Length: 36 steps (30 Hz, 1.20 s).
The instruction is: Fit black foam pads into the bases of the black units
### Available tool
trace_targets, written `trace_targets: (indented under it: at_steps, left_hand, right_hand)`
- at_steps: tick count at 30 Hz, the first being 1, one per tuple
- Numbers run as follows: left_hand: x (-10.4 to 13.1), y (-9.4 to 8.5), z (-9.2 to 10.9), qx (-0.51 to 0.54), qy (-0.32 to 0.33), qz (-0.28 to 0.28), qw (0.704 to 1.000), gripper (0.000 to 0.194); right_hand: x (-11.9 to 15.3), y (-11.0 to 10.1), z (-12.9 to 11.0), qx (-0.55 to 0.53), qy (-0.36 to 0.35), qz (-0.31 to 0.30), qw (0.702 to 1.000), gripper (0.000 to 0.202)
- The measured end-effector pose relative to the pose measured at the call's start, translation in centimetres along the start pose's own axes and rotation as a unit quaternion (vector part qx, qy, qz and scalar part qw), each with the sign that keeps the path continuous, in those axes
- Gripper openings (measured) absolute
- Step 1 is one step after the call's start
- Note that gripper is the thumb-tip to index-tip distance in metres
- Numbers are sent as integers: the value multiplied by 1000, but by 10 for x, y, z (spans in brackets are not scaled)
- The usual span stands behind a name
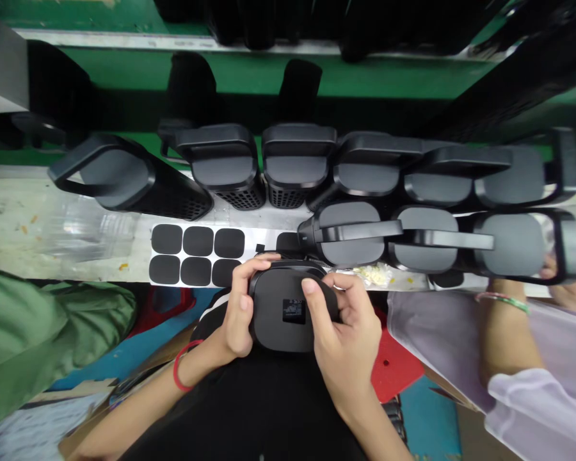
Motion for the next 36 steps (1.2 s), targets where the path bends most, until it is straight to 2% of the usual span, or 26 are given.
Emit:
trace_targets:
  at_steps: [36]
  left_hand:
    - [0, 0, 0, -17, -20, 6, 1000, 36]
  right_hand:
    - [2, 1, -5, 18, -44, -1, 999, 17]
Point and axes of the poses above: each hand's wrist, its own x-axis away from the middle knuckle, its own y-axis out of the palm, z = x × y, the point moved 10 cm from there along -x, towards the middle knuckle, and after that the axes turned 9 degrees about y, right-handed, at the moved point
